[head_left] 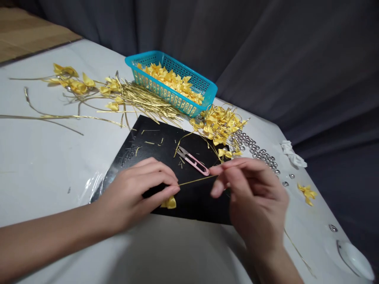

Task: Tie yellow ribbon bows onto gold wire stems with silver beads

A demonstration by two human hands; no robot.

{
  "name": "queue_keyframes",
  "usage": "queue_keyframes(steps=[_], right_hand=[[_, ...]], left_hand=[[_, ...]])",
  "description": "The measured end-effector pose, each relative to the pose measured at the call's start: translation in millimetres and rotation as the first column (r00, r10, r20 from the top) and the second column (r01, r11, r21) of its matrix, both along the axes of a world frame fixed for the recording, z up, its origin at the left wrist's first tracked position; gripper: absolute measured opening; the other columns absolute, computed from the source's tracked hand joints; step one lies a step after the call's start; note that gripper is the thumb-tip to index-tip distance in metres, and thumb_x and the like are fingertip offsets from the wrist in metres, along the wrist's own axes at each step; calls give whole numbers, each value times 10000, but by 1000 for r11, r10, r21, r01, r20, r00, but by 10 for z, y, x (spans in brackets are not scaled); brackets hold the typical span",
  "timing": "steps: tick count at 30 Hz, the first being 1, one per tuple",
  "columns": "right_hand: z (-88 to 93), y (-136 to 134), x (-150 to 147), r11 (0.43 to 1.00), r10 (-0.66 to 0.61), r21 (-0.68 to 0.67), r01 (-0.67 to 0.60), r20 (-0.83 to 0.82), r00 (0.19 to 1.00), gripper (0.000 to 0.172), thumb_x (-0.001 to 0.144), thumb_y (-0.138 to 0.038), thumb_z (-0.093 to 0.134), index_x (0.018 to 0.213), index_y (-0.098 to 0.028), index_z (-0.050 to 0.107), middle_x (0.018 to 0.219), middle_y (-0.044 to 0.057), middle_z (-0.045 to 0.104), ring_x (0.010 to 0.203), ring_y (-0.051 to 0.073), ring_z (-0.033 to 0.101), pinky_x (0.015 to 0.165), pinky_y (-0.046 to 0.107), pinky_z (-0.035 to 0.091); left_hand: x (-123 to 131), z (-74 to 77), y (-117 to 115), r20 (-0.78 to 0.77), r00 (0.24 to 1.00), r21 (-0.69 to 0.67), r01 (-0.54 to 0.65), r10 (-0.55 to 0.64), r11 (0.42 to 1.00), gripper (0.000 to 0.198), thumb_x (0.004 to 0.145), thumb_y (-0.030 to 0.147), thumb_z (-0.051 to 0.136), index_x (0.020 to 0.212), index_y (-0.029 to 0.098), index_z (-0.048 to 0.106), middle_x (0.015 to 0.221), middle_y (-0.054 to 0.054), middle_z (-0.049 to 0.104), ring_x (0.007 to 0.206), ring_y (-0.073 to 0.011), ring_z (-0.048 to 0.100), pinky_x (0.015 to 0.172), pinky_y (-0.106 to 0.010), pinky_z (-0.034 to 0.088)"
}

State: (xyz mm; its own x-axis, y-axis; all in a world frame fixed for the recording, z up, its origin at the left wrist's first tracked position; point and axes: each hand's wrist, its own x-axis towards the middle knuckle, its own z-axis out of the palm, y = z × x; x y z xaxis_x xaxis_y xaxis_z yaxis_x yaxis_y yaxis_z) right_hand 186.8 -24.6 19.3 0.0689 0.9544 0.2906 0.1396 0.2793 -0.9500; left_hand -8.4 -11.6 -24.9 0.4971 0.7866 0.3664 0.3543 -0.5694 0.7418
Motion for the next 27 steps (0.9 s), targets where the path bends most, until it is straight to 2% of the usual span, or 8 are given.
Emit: queue_keyframes(steps=[4, 7, 9, 13, 18, 21, 27], right_hand=[[96, 118, 155, 978, -142, 141, 151, -73, 987, 55, 863, -171, 622, 829, -214, 626, 788, -12, 672, 481, 53, 560, 472, 197, 465], [110, 157, 188, 983, -124, 124, 136, -103, 987, 63, 868, -164, 606, 823, -206, 616, 765, -15, 658, 445, 45, 537, 433, 187, 447], [105, 158, 177, 989, -103, 96, 114, -117, 988, 58, 866, -168, 605, 824, -205, 621, 755, -17, 659, 433, 44, 538, 430, 182, 456], [106, 158, 158, 988, -95, 106, 113, -158, 983, 43, 840, -179, 632, 803, -200, 637, 723, -25, 668, 418, 46, 538, 418, 173, 469], [171, 140, 200, 986, -88, 124, 112, -187, 978, 46, 839, -181, 638, 801, -193, 662, 709, -23, 679, 429, 49, 550, 428, 166, 483], [229, 99, 216, 981, -74, 162, 104, -185, 980, 78, 849, -161, 628, 804, -203, 676, 705, -32, 680, 445, 48, 563, 431, 155, 483], [256, 45, 205, 977, -21, 202, 62, -197, 980, 78, 867, -152, 616, 815, -180, 666, 718, -36, 678, 472, 38, 586, 453, 139, 488]], left_hand=[[5, 29, 18, -88, 996, -134, -20, 8, 991, 176, 923, 250, 487, 826, 207, 627, 924, -13, 627, 826, -142, 577, 731, -246, 420], [8, 58, 32, -131, 991, -286, 0, -39, 958, 260, 944, 317, 414, 799, 206, 599, 971, -16, 562, 705, -115, 556, 645, -241, 410], [6, 63, 43, -139, 987, -337, 27, -79, 941, 276, 952, 340, 379, 810, 207, 574, 987, -15, 550, 680, -108, 550, 647, -247, 409], [-1, 43, 53, -150, 979, -328, 85, -141, 941, 215, 960, 311, 372, 852, 220, 534, 1005, -19, 580, 869, -154, 578, 763, -277, 409], [-3, 11, 34, -101, 977, -250, 160, -190, 955, 171, 951, 261, 382, 886, 221, 534, 907, -30, 630, 831, -164, 575, 727, -278, 429], [-3, 0, 28, -104, 970, -200, 196, -220, 960, 149, 942, 222, 394, 907, 215, 539, 916, -43, 636, 846, -172, 573, 740, -288, 430], [-3, -2, 34, -133, 968, -231, 181, -215, 956, 148, 947, 234, 385, 924, 214, 530, 953, -45, 623, 858, -169, 563, 726, -286, 411]])
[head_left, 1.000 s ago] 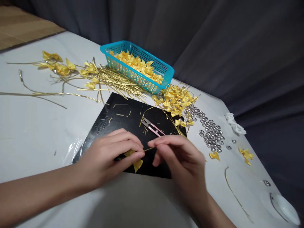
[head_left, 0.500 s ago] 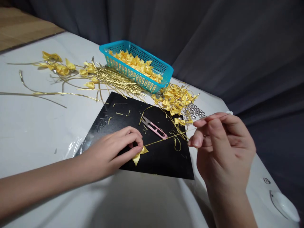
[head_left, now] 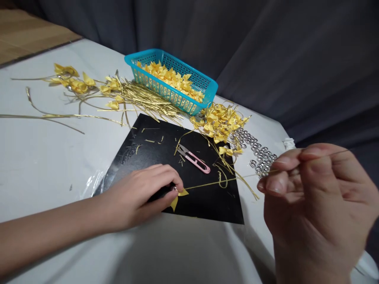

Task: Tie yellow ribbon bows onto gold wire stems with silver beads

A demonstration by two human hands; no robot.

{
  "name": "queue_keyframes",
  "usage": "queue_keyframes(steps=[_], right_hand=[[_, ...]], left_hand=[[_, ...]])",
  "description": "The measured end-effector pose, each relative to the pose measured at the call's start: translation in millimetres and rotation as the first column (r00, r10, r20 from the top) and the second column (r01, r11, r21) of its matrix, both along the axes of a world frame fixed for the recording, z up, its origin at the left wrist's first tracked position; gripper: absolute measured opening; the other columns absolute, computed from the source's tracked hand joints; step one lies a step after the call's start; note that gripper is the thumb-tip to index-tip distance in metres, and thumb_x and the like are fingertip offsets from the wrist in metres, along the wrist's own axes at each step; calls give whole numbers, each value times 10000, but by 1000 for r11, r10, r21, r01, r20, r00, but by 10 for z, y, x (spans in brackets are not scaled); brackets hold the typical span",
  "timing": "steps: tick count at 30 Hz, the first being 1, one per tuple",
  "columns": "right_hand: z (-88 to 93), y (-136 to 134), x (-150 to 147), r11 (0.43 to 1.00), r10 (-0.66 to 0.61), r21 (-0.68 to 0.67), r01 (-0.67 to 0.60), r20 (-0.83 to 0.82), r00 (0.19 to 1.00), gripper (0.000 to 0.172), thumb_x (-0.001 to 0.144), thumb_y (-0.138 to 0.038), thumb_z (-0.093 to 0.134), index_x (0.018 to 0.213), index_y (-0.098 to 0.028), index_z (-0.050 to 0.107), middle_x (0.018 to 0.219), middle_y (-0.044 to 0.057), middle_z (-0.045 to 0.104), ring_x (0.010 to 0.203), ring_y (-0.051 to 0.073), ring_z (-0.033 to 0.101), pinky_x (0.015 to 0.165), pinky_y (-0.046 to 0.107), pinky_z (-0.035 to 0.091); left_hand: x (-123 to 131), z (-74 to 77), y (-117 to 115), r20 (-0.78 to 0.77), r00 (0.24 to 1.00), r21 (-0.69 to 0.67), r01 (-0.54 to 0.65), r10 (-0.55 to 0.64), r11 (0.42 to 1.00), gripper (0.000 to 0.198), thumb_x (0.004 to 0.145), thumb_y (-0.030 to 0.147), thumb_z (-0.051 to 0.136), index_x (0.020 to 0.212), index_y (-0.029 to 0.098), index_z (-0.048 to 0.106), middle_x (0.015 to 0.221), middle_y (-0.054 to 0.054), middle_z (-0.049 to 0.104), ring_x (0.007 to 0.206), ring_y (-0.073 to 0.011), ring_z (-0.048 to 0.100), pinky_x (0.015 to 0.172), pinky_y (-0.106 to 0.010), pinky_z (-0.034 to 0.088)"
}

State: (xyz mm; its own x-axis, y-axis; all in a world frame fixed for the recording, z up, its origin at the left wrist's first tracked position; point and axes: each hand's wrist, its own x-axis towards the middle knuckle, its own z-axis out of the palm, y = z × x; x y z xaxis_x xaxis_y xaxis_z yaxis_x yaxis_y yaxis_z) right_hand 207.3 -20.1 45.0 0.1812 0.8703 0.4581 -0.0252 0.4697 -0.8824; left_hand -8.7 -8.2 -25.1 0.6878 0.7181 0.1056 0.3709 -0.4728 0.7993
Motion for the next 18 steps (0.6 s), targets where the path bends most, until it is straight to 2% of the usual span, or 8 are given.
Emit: queue_keyframes(steps=[5, 9, 12, 14, 16, 18], right_hand=[[-26, -11, -8, 996, 67, -63, -66, 21, 998, 107, 919, -207, 544, 851, -214, 627, 791, -20, 716, 478, 71, 616, 434, 184, 490], [-20, -6, -12, 989, 114, -93, -113, 1, 994, 104, 922, -215, 544, 847, -224, 616, 698, -31, 695, 465, 75, 607, 426, 178, 496], [-34, 15, -8, 983, 136, -117, -138, -30, 990, 89, 914, -221, 562, 845, -222, 617, 673, -33, 678, 472, 73, 605, 431, 169, 506], [-49, 31, -5, 980, 153, -126, -157, -43, 987, 81, 910, -229, 570, 848, -221, 620, 655, -33, 668, 466, 73, 600, 434, 170, 512], [-60, 37, -3, 975, 168, -139, -174, -57, 984, 82, 910, -229, 571, 845, -220, 621, 642, -34, 660, 459, 71, 593, 437, 169, 518], [-60, 28, -6, 968, 192, -152, -200, -69, 979, 89, 914, -226, 562, 847, -222, 621, 639, -37, 657, 463, 68, 591, 449, 167, 528]], left_hand=[[2, 15, -19, -43, 999, 25, -2, 3, 1000, 91, 911, 296, 471, 917, 223, 525, 949, -30, 620, 850, -174, 580, 717, -295, 411], [12, 0, -43, -106, 994, 97, 41, -31, 994, 252, 769, 388, 671, 914, 237, 531, 1015, -14, 626, 887, -195, 596, 699, -295, 419], [17, -35, -57, -97, 995, 173, 54, -38, 983, 83, 819, 253, 614, 839, 230, 537, 1027, -1, 640, 891, -173, 602, 695, -279, 420], [14, -52, -64, -74, 997, 196, 50, -36, 979, 69, 863, 183, 533, 807, 223, 533, 1028, 3, 651, 901, -159, 602, 709, -274, 428], [11, -56, -70, -72, 997, 190, 34, -21, 981, 48, 876, 189, 514, 896, 223, 542, 1071, -17, 654, 955, -172, 595, 751, -289, 447], [14, -51, -74, -89, 996, 181, 26, -10, 983, 223, 876, 216, 525, 1098, 210, 510, 1166, -54, 631, 1061, -193, 562, 831, -316, 457]])
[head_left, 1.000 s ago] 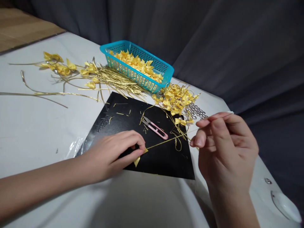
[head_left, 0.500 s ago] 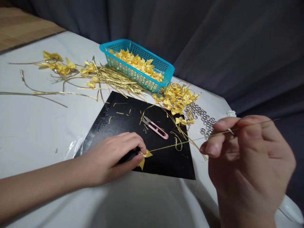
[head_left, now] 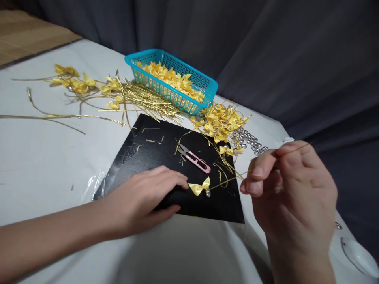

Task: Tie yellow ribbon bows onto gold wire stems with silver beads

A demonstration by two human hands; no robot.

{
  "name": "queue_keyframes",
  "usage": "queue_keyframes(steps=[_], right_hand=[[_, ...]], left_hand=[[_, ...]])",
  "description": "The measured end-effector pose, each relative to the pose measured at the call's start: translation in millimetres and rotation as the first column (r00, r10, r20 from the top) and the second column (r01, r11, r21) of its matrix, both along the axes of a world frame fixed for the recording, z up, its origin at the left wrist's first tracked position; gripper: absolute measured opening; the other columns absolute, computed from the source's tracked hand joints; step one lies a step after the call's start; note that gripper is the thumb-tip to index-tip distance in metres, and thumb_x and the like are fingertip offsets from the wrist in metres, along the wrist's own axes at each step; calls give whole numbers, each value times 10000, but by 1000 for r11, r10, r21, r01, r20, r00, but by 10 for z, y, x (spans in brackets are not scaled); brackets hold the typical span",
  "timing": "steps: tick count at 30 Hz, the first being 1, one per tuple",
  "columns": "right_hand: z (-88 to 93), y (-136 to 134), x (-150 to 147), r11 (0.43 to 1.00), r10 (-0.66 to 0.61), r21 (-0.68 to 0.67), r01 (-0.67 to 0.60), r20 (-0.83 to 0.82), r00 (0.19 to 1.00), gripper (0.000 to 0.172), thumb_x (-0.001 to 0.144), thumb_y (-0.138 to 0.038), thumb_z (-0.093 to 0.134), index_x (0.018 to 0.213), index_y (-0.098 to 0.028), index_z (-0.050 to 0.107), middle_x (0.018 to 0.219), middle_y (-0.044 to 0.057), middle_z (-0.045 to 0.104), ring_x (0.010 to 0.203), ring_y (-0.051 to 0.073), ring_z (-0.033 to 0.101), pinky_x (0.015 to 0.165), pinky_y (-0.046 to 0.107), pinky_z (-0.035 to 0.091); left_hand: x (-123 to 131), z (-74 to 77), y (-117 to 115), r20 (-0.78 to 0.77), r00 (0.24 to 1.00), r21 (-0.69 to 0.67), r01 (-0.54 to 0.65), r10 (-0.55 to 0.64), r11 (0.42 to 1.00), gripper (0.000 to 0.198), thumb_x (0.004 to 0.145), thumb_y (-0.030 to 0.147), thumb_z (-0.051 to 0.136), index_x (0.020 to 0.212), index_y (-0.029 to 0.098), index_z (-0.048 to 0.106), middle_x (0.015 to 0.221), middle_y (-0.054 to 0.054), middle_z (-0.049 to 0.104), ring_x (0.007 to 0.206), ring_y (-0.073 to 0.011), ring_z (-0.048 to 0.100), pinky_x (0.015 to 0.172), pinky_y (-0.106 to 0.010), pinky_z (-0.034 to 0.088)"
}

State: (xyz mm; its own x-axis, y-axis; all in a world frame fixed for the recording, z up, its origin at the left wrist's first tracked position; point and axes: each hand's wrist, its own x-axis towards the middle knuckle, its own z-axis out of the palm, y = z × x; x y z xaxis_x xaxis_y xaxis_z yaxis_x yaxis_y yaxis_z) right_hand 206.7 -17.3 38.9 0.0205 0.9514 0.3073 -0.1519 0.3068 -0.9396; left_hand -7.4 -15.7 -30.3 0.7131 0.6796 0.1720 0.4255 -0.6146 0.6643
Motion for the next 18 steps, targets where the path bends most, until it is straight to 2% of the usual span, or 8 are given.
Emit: queue_keyframes(steps=[2, 4, 7, 10, 14, 16, 18], right_hand=[[14, -23, -12, 999, 36, -19, -36, -6, 999, 93, 919, -218, 551, 858, -225, 620, 649, -39, 662, 473, 67, 596, 455, 162, 534], [41, -54, -37, 997, 70, -34, -71, -16, 997, 93, 917, -215, 551, 857, -228, 620, 649, -41, 667, 464, 65, 593, 438, 152, 527], [97, -107, -88, 994, 89, -66, -92, -51, 995, 96, 904, -210, 568, 828, -229, 625, 619, -50, 664, 444, 61, 591, 421, 138, 518], [145, -153, -132, 988, 97, -115, -107, -87, 991, 82, 892, -227, 590, 825, -245, 634, 593, -61, 665, 424, 59, 591, 392, 122, 495], [146, -164, -144, 983, 110, -138, -119, -69, 991, 63, 874, -269, 614, 831, -275, 659, 590, -58, 682, 403, 72, 580, 333, 134, 439], [119, -140, -131, 989, 89, -110, -94, -42, 995, 63, 861, -296, 629, 833, -283, 684, 637, -46, 707, 447, 86, 606, 363, 154, 463], [86, -102, -107, 995, 59, -81, -61, -28, 998, 80, 851, -320, 639, 827, -287, 707, 710, -36, 731, 523, 96, 648, 414, 167, 498]], left_hand=[[18, 7, 0, -20, 1000, 12, 14, -14, 1000, 398, 882, 235, 524, 1264, 187, 425, 1268, -80, 586, 1173, -205, 499, 924, -340, 435], [55, 12, 6, -32, 999, 37, 38, -36, 999, 468, 896, 259, 510, 1335, 169, 376, 1329, -91, 549, 1237, -212, 447, 991, -359, 398], [137, 23, 27, -48, 999, 30, -22, 23, 999, 500, 910, 345, 496, 1350, 133, 391, 1360, -121, 523, 1257, -237, 430, 1025, -401, 372], [215, 32, 54, -90, 990, -9, -107, 106, 994, 544, 878, 452, 533, 1298, 111, 480, 1354, -149, 526, 1260, -286, 428, 1019, -461, 366], [251, 16, 95, -83, 992, -38, -95, 91, 995, 247, 888, 344, 544, 1032, 185, 666, 1261, -95, 600, 1202, -299, 475, 971, -474, 371], [238, 12, 112, -21, 993, -100, -117, 116, 988, 203, 898, 298, 522, 954, 193, 686, 1100, -76, 651, 1052, -261, 559, 882, -416, 419], [215, 29, 117, 49, 989, -186, -127, 139, 974, 213, 898, 306, 519, 961, 190, 686, 936, -52, 641, 875, -210, 595, 762, -339, 442]])
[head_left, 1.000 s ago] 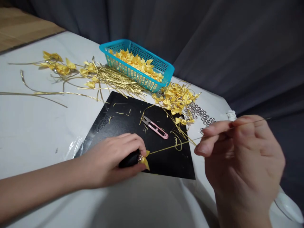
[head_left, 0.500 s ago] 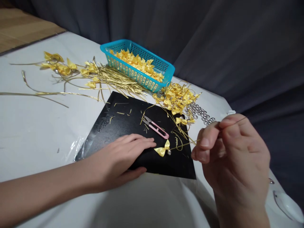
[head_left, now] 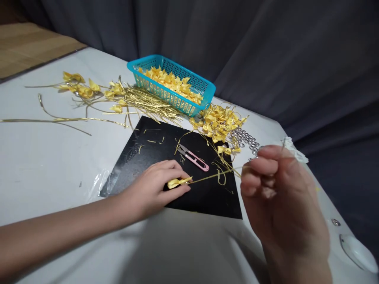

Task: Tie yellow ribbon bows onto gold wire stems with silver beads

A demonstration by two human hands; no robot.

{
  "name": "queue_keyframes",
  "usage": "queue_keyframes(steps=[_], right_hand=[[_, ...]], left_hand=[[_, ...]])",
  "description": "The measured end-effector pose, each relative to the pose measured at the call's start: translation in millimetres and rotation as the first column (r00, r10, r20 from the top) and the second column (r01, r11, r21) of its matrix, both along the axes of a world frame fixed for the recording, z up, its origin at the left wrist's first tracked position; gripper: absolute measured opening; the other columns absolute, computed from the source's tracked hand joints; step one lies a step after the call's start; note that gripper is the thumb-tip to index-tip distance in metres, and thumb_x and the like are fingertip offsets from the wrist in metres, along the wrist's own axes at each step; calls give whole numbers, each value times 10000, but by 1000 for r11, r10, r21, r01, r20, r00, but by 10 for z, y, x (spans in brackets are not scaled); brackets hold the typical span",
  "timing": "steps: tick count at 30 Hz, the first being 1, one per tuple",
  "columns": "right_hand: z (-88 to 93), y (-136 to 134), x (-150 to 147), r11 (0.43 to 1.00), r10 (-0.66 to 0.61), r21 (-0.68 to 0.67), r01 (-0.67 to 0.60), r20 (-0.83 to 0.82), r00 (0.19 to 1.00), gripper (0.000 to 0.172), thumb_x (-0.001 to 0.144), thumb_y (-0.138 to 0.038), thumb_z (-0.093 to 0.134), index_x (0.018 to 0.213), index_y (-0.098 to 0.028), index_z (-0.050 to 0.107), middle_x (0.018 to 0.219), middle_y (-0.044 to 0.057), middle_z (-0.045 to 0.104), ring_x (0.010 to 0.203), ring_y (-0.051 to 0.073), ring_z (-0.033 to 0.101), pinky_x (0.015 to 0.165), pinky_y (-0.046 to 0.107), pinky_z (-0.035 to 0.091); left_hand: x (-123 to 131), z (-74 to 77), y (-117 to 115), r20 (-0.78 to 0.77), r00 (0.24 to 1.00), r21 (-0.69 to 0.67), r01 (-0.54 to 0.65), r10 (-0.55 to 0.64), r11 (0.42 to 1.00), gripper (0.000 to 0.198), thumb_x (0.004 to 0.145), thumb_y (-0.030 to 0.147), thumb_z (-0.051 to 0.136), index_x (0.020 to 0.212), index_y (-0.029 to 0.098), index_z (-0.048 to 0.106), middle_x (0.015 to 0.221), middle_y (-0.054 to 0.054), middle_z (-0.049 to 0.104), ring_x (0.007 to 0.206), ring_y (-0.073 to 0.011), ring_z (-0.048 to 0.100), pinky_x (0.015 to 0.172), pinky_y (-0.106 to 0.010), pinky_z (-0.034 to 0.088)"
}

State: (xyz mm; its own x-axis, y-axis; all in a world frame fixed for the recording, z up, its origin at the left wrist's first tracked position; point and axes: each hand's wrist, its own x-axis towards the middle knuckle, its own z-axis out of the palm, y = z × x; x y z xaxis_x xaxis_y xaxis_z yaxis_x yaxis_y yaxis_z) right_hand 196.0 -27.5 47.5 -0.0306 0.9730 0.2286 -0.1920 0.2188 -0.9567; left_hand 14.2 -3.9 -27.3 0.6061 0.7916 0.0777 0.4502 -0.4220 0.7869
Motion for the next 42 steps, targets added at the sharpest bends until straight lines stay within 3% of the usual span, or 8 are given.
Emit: queue_keyframes(steps=[5, 11, 16, 22, 27, 34, 39, 42], right_hand=[[-65, 122, 99, 998, -60, 24, 61, -8, 998, 95, 826, -338, 658, 784, -271, 712, 587, -60, 678, 355, 57, 519, 414, 179, 488], [-167, 277, 148, 982, -186, -37, 186, -18, 982, 104, 796, -305, 688, 753, -211, 675, 482, -76, 551, 321, 28, 377, 396, 156, 451], [-350, 353, 89, 965, -235, -110, 239, 50, 971, 144, 756, -310, 719, 761, -180, 656, 476, -73, 536, 331, 24, 370, 380, 136, 414], [-508, 377, 75, 911, -319, -239, 337, 109, 941, 213, 726, -335, 737, 792, -149, 657, 481, -77, 497, 357, 17, 336, 397, 131, 406], [-452, 345, 68, 910, -364, -163, 381, 124, 923, 178, 729, -318, 735, 769, -164, 656, 511, -72, 473, 385, 26, 342, 396, 134, 420], [-58, 67, 41, 918, -396, 161, 364, 292, 870, 69, 853, -204, 625, 855, -206, 694, 623, -23, 543, 519, 77, 511, 471, 185, 472], [30, -66, -26, 935, -337, 212, 284, 283, 898, 119, 889, -168, 586, 854, -222, 687, 582, -28, 609, 429, 77, 530, 358, 193, 400], [41, -93, -51, 909, -400, 228, 349, 241, 884, 96, 873, -186, 610, 815, -219, 679, 637, -15, 635, 430, 88, 549, 318, 213, 388]], left_hand=[[-64, 109, -66, 145, 987, -237, -28, 64, 971, 216, 888, 334, 533, 975, 208, 686, 873, -18, 624, 806, -175, 586, 701, -279, 409], [-151, 109, -101, 300, 876, -618, -123, 377, 777, 292, 800, 424, 664, 1028, 256, 590, 775, 48, 605, 668, -116, 546, 591, -216, 381], [-189, 106, 3, 336, 748, -701, -207, 572, 682, 326, 732, 391, 748, 898, 230, 518, 654, 67, 633, 585, -95, 560, 572, -193, 390], [-214, 147, 73, 280, 761, -737, -221, 586, 638, 320, 811, 470, 631, 731, 161, 648, 544, 49, 539, 522, -78, 458, 534, -201, 356], [-226, 144, 80, 281, 820, -726, -157, 498, 669, 233, 822, 376, 583, 906, 172, 660, 627, 32, 551, 579, -109, 481, 549, -229, 369], [-218, 95, 17, 274, 869, -612, -173, 412, 772, 184, 808, 313, 541, 969, 224, 538, 668, 50, 505, 611, -124, 475, 548, -231, 363], [-217, 84, -61, 353, 894, -565, -30, 275, 824, 176, 853, 268, 497, 1025, 232, 496, 791, 19, 547, 685, -132, 526, 601, -241, 416], [-211, 106, -70, 331, 932, -483, 33, 148, 875, 213, 880, 221, 428, 1066, 238, 530, 792, 16, 549, 658, -125, 551, 598, -239, 428]])
